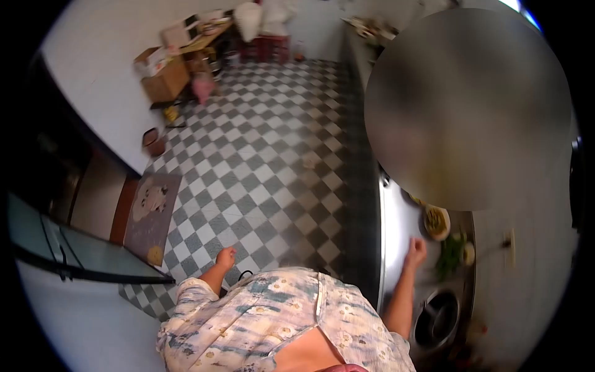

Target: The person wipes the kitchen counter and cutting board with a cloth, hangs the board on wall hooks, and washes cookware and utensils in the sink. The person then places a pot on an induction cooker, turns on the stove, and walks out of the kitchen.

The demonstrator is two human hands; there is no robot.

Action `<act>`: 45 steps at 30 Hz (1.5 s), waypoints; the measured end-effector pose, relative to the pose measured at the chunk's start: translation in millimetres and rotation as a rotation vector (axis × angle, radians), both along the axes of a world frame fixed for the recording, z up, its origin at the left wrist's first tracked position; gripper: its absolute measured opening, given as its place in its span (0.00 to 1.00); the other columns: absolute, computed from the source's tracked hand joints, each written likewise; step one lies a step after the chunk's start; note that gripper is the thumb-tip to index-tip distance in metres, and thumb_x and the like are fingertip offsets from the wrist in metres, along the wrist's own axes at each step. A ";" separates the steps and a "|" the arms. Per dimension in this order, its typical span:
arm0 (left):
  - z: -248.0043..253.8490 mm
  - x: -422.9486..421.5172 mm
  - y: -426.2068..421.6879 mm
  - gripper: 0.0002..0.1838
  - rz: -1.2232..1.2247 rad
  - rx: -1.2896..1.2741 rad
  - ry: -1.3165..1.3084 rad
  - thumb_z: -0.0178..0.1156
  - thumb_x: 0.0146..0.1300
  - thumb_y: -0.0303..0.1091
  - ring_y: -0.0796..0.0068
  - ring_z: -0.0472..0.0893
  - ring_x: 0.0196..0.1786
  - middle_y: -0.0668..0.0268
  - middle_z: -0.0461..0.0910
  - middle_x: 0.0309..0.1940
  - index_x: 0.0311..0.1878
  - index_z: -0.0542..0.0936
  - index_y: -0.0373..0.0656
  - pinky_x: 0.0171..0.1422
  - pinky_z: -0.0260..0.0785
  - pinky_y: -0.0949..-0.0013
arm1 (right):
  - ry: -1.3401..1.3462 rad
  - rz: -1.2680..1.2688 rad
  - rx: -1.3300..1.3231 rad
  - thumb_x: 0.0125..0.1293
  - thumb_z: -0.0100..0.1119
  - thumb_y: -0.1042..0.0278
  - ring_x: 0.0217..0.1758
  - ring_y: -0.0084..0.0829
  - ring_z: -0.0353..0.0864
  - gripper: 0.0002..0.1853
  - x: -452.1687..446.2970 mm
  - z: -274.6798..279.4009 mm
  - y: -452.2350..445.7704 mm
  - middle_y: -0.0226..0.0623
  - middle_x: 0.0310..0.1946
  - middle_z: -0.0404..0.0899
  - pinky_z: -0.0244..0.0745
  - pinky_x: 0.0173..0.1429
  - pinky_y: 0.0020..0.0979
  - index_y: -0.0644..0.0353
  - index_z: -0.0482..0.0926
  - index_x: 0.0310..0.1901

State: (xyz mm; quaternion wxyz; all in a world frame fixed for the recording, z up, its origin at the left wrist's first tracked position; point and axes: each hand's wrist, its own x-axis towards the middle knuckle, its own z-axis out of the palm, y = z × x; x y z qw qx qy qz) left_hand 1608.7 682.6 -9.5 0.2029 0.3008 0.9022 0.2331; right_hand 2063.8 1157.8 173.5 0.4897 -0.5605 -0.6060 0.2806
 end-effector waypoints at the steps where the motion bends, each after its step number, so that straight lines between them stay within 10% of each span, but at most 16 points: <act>1: -6.9 -9.3 -15.7 0.10 0.055 -0.012 0.006 0.52 0.52 0.25 0.51 0.79 0.43 0.52 0.79 0.37 0.37 0.79 0.44 0.48 0.71 0.57 | -0.299 -0.039 0.211 0.54 0.59 0.81 0.27 0.23 0.70 0.04 0.2 -7.2 7.8 0.31 0.22 0.73 0.68 0.37 0.26 0.64 0.78 0.32; 4: -19.4 -28.1 -49.9 0.11 0.183 -0.073 -0.042 0.54 0.50 0.25 0.52 0.79 0.43 0.53 0.80 0.36 0.37 0.79 0.45 0.47 0.71 0.57 | -0.297 -0.023 0.211 0.49 0.49 0.82 0.21 0.30 0.69 0.04 6.3 -38.5 29.5 0.37 0.21 0.71 0.67 0.24 0.29 0.65 0.73 0.26; 9: -36.9 -58.7 -58.0 0.11 0.287 -0.036 -0.123 0.56 0.49 0.25 0.54 0.80 0.42 0.55 0.81 0.35 0.37 0.80 0.47 0.47 0.72 0.59 | -0.909 -0.006 0.154 0.55 0.54 0.71 0.26 0.44 0.75 0.07 -76.1 -62.6 -14.7 0.47 0.23 0.76 0.70 0.32 0.42 0.65 0.76 0.24; 11: -50.8 -75.4 -44.3 0.11 0.268 0.036 -0.061 0.57 0.49 0.26 0.55 0.80 0.42 0.55 0.81 0.36 0.37 0.80 0.48 0.47 0.72 0.60 | -0.698 0.246 -0.297 0.56 0.56 0.66 0.28 0.45 0.78 0.09 -139.8 -43.1 -47.0 0.46 0.23 0.78 0.71 0.34 0.42 0.64 0.78 0.26; 15: -50.9 -125.2 6.1 0.11 0.306 0.095 -0.161 0.55 0.51 0.27 0.55 0.80 0.43 0.54 0.80 0.39 0.38 0.80 0.48 0.48 0.72 0.61 | -0.543 0.561 -0.276 0.54 0.59 0.61 0.29 0.44 0.82 0.10 -188.4 -178.4 -18.8 0.47 0.23 0.80 0.75 0.37 0.41 0.60 0.82 0.27; 19: -34.9 -185.5 44.9 0.13 0.195 0.127 -0.188 0.55 0.51 0.28 0.54 0.78 0.40 0.54 0.78 0.36 0.42 0.79 0.46 0.46 0.72 0.60 | -0.755 0.843 -0.520 0.53 0.56 0.61 0.28 0.47 0.81 0.10 -273.4 -189.6 28.1 0.46 0.19 0.78 0.76 0.37 0.42 0.58 0.82 0.24; 23: -14.9 -236.4 43.5 0.14 0.329 0.129 -0.249 0.55 0.51 0.29 0.54 0.78 0.39 0.54 0.79 0.35 0.43 0.79 0.46 0.44 0.71 0.59 | -1.216 1.441 0.364 0.53 0.56 0.60 0.26 0.46 0.82 0.11 -326.0 -279.3 130.5 0.41 0.19 0.79 0.74 0.30 0.42 0.54 0.80 0.19; 25: -43.1 -251.8 12.1 0.14 0.435 0.217 -0.176 0.55 0.52 0.30 0.54 0.79 0.38 0.54 0.80 0.33 0.43 0.79 0.47 0.44 0.71 0.58 | -1.922 1.064 0.549 0.56 0.56 0.59 0.36 0.43 0.84 0.11 -440.6 -185.9 101.8 0.40 0.29 0.83 0.76 0.36 0.40 0.55 0.81 0.24; 29: -30.0 -235.3 -36.9 0.12 0.874 0.153 -0.278 0.55 0.53 0.31 0.54 0.80 0.38 0.54 0.81 0.32 0.42 0.80 0.48 0.45 0.72 0.56 | -1.900 1.620 0.494 0.58 0.56 0.56 0.45 0.41 0.83 0.14 -629.7 -229.0 202.6 0.43 0.40 0.83 0.78 0.45 0.38 0.57 0.83 0.34; 31: -5.7 -221.6 -52.6 0.13 1.037 -0.059 -0.330 0.57 0.51 0.31 0.54 0.80 0.39 0.54 0.81 0.32 0.42 0.80 0.48 0.46 0.72 0.56 | -1.636 1.511 0.579 0.51 0.61 0.58 0.33 0.44 0.82 0.09 -740.2 -223.1 192.9 0.46 0.27 0.82 0.74 0.35 0.42 0.54 0.83 0.25; 33: -39.2 -196.1 -90.0 0.13 1.124 -0.113 -0.339 0.59 0.50 0.32 0.54 0.80 0.40 0.55 0.81 0.33 0.41 0.80 0.48 0.46 0.72 0.56 | -1.210 1.247 0.078 0.45 0.60 0.62 0.30 0.45 0.81 0.08 -839.6 -181.7 141.2 0.47 0.24 0.80 0.75 0.37 0.41 0.57 0.81 0.23; 37: -130.3 -172.3 -178.3 0.12 0.805 -0.323 -0.217 0.61 0.49 0.35 0.52 0.80 0.44 0.53 0.81 0.38 0.39 0.81 0.46 0.50 0.72 0.57 | -0.916 1.434 0.195 0.42 0.56 0.67 0.23 0.49 0.75 0.06 -990.1 -153.9 21.2 0.49 0.20 0.76 0.71 0.31 0.42 0.60 0.75 0.19; 41: -136.3 -241.1 -230.0 0.12 1.210 -0.135 -0.328 0.62 0.49 0.35 0.53 0.80 0.45 0.54 0.81 0.38 0.38 0.81 0.46 0.51 0.71 0.57 | -0.897 1.527 0.241 0.46 0.57 0.66 0.33 0.55 0.77 0.07 -1058.7 -166.5 -110.2 0.50 0.26 0.78 0.73 0.39 0.47 0.59 0.74 0.25; 43: -57.4 -311.7 -251.9 0.11 1.360 0.161 -0.549 0.61 0.48 0.34 0.54 0.80 0.45 0.54 0.81 0.37 0.38 0.81 0.47 0.50 0.72 0.56 | -1.035 1.638 0.191 0.48 0.56 0.65 0.37 0.53 0.78 0.07 -1069.7 -194.4 -154.0 0.50 0.30 0.79 0.73 0.42 0.47 0.56 0.76 0.29; 45: -70.6 -374.9 -283.9 0.11 1.226 0.033 -0.196 0.60 0.48 0.32 0.53 0.80 0.42 0.54 0.81 0.37 0.37 0.81 0.48 0.49 0.72 0.57 | -1.042 1.751 0.068 0.51 0.58 0.62 0.41 0.52 0.79 0.10 -1074.5 -274.3 -168.8 0.50 0.33 0.80 0.74 0.45 0.46 0.53 0.77 0.35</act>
